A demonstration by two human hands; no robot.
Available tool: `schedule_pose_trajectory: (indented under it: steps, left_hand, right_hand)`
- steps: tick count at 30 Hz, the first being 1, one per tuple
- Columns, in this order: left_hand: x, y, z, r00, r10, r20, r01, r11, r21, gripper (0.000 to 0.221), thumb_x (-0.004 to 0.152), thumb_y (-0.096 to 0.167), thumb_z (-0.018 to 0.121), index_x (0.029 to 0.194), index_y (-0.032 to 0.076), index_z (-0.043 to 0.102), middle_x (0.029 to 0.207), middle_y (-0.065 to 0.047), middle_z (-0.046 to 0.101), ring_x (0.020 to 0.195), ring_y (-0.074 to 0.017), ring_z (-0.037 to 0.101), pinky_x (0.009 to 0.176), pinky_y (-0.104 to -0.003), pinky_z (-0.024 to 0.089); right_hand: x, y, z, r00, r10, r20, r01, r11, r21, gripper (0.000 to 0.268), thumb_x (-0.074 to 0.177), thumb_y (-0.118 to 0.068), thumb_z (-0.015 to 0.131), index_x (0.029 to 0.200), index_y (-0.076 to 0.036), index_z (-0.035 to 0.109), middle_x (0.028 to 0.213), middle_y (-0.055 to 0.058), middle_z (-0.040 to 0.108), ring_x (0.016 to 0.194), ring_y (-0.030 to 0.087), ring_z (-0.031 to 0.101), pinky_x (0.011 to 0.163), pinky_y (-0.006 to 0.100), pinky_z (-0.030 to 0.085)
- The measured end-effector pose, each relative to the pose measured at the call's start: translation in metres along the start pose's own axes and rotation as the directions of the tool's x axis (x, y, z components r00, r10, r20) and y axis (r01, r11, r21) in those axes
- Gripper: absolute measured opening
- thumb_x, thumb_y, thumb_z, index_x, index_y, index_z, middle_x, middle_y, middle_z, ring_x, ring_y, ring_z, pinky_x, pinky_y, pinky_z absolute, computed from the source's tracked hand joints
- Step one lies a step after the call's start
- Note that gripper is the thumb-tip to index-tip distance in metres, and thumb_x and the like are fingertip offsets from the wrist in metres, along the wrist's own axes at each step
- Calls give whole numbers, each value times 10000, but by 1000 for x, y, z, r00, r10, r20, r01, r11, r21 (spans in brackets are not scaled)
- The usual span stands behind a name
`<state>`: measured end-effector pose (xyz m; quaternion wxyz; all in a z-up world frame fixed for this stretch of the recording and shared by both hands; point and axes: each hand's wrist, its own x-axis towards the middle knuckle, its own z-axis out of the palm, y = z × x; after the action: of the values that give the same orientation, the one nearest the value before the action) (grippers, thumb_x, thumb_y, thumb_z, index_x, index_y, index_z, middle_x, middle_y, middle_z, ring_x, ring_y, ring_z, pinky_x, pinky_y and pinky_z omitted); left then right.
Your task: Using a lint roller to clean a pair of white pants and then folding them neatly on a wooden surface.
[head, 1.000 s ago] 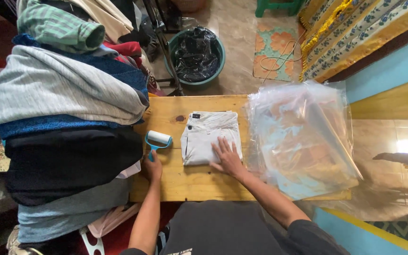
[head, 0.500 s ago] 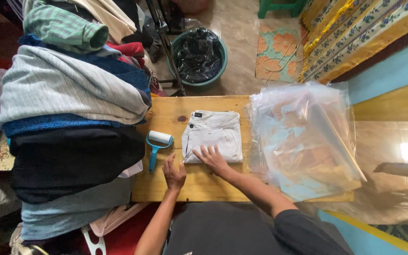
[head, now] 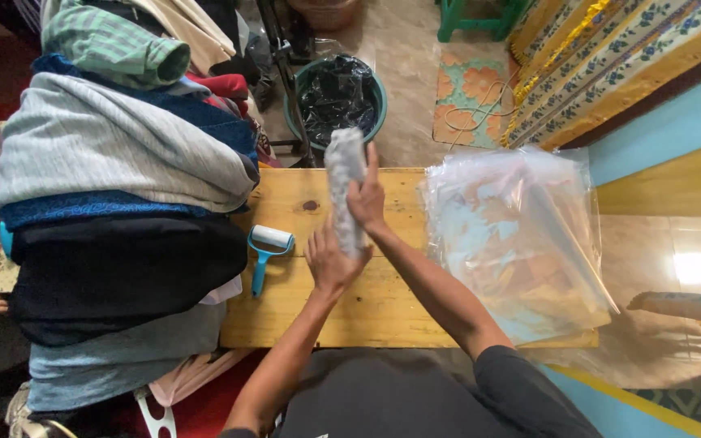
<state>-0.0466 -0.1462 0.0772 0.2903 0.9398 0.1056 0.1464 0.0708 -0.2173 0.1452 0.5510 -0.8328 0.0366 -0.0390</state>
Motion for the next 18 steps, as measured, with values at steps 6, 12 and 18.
schedule_pose_trajectory:
  steps: [6, 12, 18]
  left_hand:
    - [86, 22, -11, 970, 238, 40, -240, 938, 249, 760, 746, 193, 772, 1467, 172, 535, 1314, -142, 644, 1174, -339, 669, 905, -512, 555]
    - [148, 3, -29, 922, 387, -27, -367, 892, 264, 607, 869, 11, 643, 1393, 318, 609, 1447, -62, 575, 1339, -466, 497, 895, -602, 541]
    - [72, -122, 73, 838, 457, 297, -519, 837, 176, 602, 863, 36, 658, 1351, 389, 639, 1468, -24, 571, 1377, -473, 469, 870, -533, 606]
  right_hand:
    - [74, 24, 4, 956, 74, -283, 80, 864, 497, 908, 780, 16, 515, 1633, -63, 214, 1639, 336, 204, 1530, 470, 208, 1269, 517, 206]
    - [121, 139, 26, 914, 406, 2, -105, 232, 967, 722, 637, 174, 539, 1291, -129, 547, 1079, 204, 677, 991, 436, 667, 812, 742, 496]
    - [-31, 317, 1, 920, 74, 384, -131, 984, 124, 374, 848, -209, 807, 1163, -27, 723, 1081, 196, 740, 1108, 331, 693, 988, 464, 545]
